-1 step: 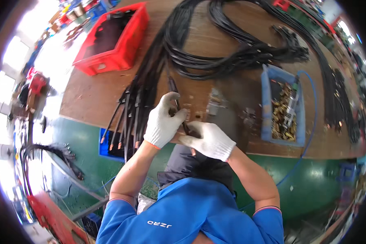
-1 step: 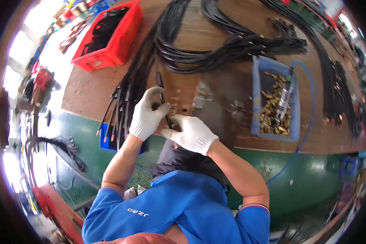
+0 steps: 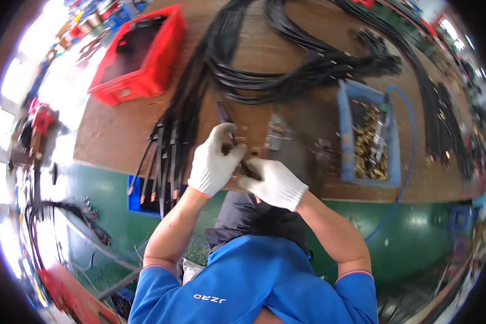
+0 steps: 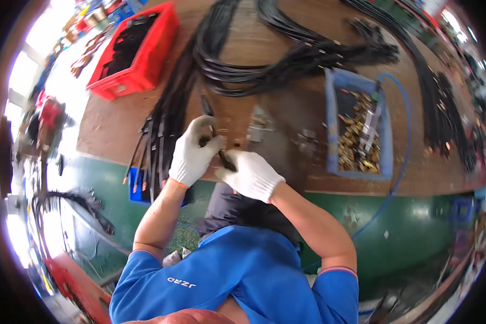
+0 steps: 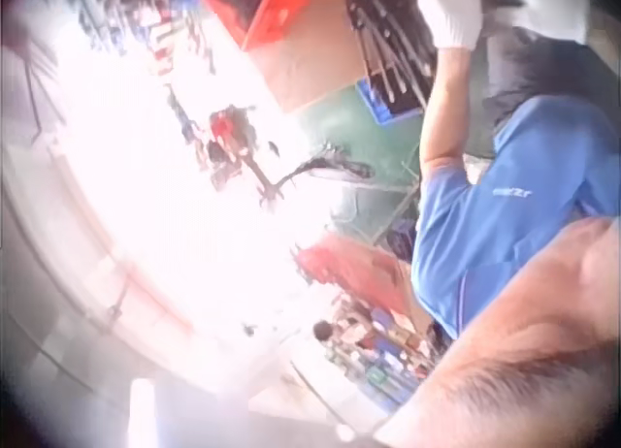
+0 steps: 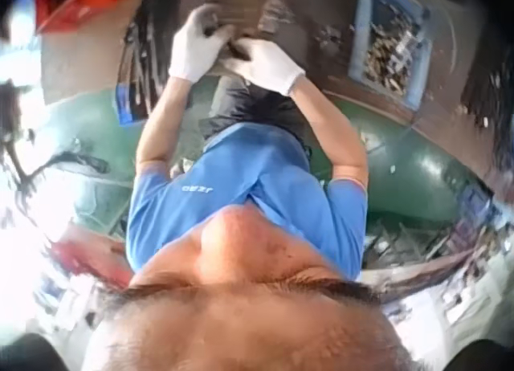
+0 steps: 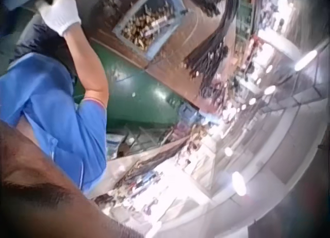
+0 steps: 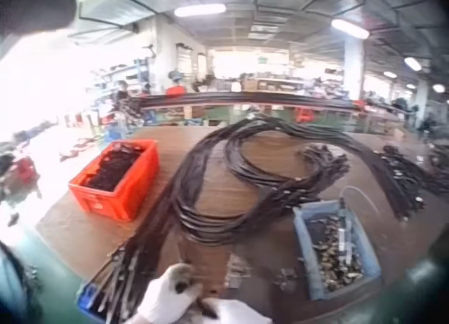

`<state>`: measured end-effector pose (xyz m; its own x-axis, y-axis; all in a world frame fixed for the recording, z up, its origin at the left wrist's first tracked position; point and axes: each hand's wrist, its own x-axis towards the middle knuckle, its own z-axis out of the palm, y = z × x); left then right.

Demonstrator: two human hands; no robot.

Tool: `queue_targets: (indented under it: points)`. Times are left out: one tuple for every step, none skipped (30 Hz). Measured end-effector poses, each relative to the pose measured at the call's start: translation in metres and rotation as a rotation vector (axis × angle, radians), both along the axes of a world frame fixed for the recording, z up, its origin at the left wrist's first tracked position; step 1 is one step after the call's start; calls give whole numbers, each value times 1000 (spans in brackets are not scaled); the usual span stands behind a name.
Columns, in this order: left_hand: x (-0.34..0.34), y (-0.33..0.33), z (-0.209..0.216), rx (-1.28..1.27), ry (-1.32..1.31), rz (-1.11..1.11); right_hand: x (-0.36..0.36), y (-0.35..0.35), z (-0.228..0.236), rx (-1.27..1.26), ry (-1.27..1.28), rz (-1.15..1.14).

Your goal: The person repeatedly picks up black cables and brass connectors, places them into a metal jig on a workbench, and uses a pneumatic crimping tool to secure the connectors. The finished cables are placed into a red bin on the left side of the table.

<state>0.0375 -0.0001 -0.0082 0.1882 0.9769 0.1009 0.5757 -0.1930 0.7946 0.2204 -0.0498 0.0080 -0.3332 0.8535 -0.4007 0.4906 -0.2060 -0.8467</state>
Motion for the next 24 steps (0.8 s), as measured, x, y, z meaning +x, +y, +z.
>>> queue_targets:
  points:
    - [10,2,-3,91,73,-53,10,1,-19,169,-54,-12]
    - [17,3,-7,184,141,-107,19,0,-38,330,-117,-21]
    - [16,9,-12,462,346,-248,27,-3,-34,360,-121,-47]
    - [19,15,-2,783,294,-404,31,-1,-34,356,-188,-54]
    - [23,21,0,765,242,-554,40,-1,-29,354,-193,-65]
    - [23,28,1,746,200,-695,45,1,-22,356,-190,-66]
    - [22,33,2,705,195,-755,46,3,-25,391,-237,-53]
    - [22,38,4,693,206,-788,48,0,-23,416,-275,-42]
    - [19,44,8,649,284,-830,48,-3,-17,434,-315,-32]
    - [15,48,14,603,364,-867,47,-7,-14,450,-354,-20]
    - [13,50,17,633,333,-849,43,-7,-19,478,-366,-22]
    - [6,54,17,606,349,-855,41,-8,-22,548,-356,-25]
    - [2,54,18,592,353,-845,41,-8,-24,606,-380,-27]
    - [-1,54,19,578,357,-834,41,-8,-25,664,-403,-26]
    - [-9,55,19,543,392,-821,40,-7,-27,725,-497,9]
    - [-9,54,19,533,405,-825,40,-6,-29,785,-591,47]
    - [-8,53,19,522,419,-829,40,-4,-31,842,-685,87]
    - [-8,54,21,513,434,-828,40,-1,-33,875,-680,96]
    - [-5,52,26,478,430,-845,40,3,-36,908,-674,104]
    - [0,51,26,460,430,-854,41,7,-37,940,-669,114]
    - [5,49,26,439,429,-854,40,10,-29,914,-646,118]
    - [7,49,26,418,429,-853,42,12,-25,861,-589,122]
    - [6,53,23,430,384,-875,44,14,-23,807,-533,126]
    - [7,54,24,414,378,-867,47,15,-20,754,-480,124]
